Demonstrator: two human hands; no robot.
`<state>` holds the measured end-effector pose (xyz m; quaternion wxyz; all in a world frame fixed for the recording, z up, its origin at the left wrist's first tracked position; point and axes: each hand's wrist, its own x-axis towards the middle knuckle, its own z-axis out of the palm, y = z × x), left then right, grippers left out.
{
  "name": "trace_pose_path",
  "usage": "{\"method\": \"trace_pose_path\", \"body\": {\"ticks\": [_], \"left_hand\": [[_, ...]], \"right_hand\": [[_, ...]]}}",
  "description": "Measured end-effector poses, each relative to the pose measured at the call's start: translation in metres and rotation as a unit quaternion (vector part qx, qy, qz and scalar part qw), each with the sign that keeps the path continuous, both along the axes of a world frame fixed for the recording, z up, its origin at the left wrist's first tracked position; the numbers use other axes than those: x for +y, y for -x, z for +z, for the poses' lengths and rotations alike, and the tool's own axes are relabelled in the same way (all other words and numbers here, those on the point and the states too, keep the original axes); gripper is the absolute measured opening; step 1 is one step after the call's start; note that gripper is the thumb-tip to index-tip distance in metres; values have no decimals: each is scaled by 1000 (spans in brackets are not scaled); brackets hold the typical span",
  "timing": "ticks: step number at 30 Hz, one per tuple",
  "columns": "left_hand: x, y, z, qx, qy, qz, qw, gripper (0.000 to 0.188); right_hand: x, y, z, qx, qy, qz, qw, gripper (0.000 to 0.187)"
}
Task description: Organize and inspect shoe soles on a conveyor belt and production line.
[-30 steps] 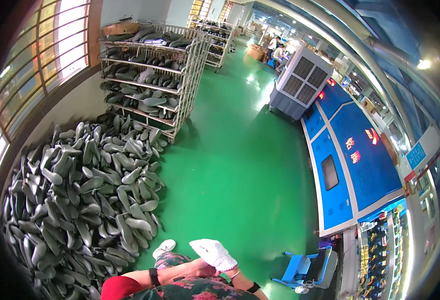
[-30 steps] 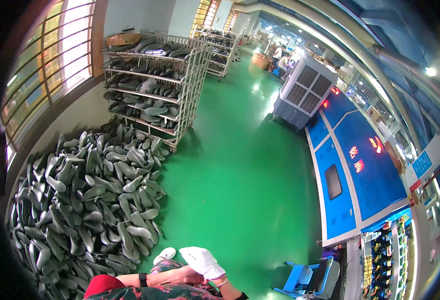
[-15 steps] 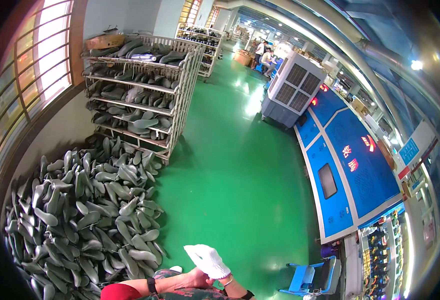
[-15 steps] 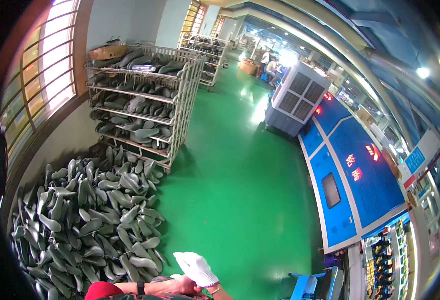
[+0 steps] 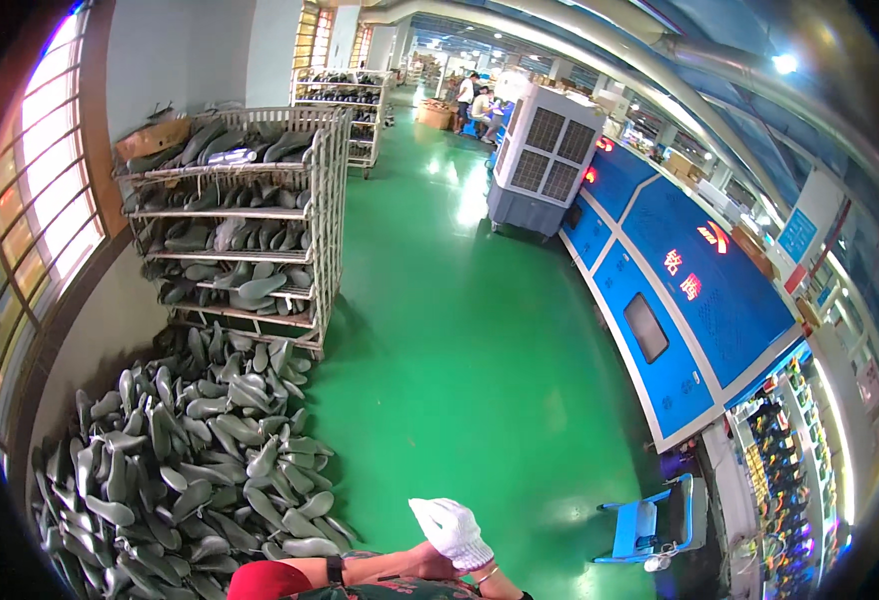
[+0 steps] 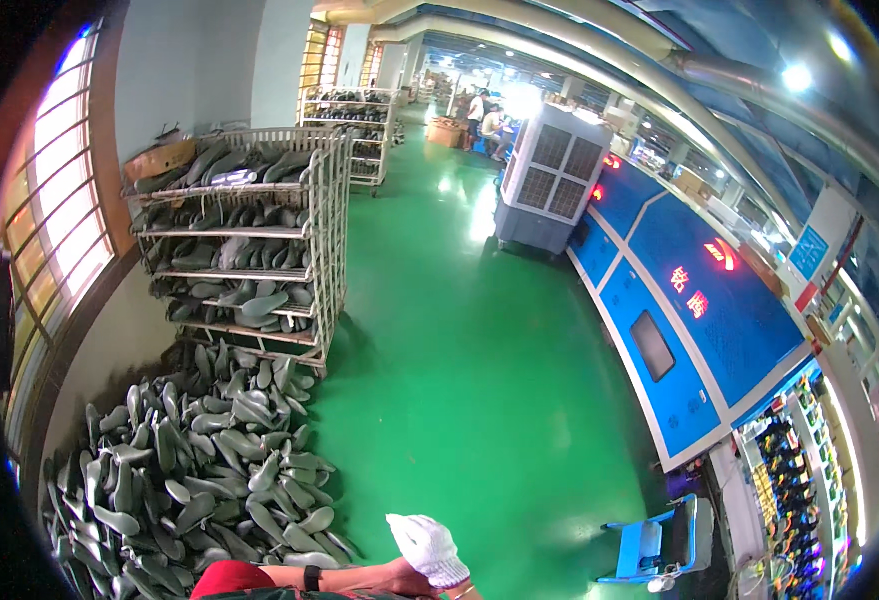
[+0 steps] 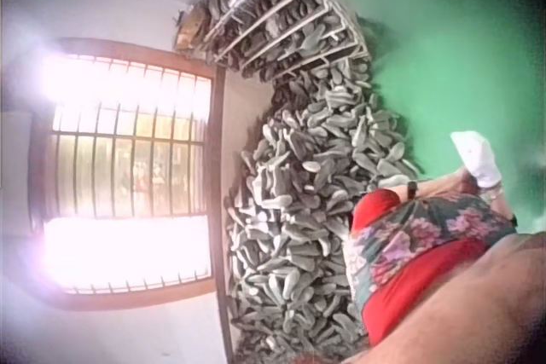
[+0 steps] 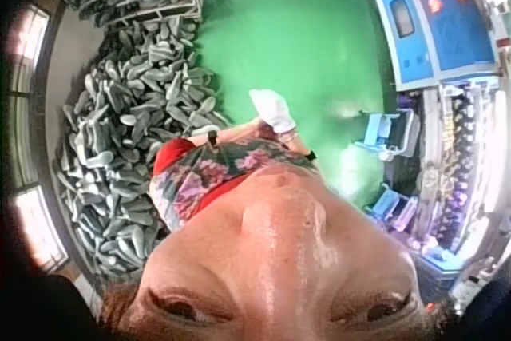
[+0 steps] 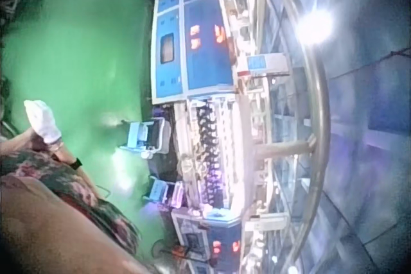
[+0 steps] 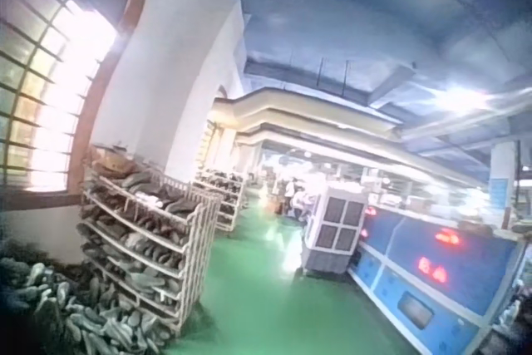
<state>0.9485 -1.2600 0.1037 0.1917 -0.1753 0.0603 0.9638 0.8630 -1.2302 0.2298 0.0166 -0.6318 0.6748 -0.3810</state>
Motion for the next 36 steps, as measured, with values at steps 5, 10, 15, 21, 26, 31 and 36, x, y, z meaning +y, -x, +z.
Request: {"method": "trace_pose_path", "body": {"ticks": [5,10,15,21,26,31,36], "left_hand": [[-1,7,1,22,18,-28,999,29],[-12,9,-1,29,28,-30,999,29],[-24,-1,1,18,36,-4,999,29],[-29,-6,0,42,49,19,998,29],[-35,-14,-3,50,49,39,997,29],[-36,-22,-7,54,56,50,996,29],[-36,-35,-7,41,75,41,996,29]], "right_hand": [[7,2,4,-22,8,-63,998,21],[7,2,-11,-32,-10,-66,997,21],[-7,-6,-14,-63,-33,-30,997,22],[-18,-19,-15,-85,-61,-3,994,23],[-30,-31,-14,-96,-87,16,991,24],[-33,-35,-13,-76,-135,24,988,26],[-31,-38,-18,-86,-112,31,990,25]]}}
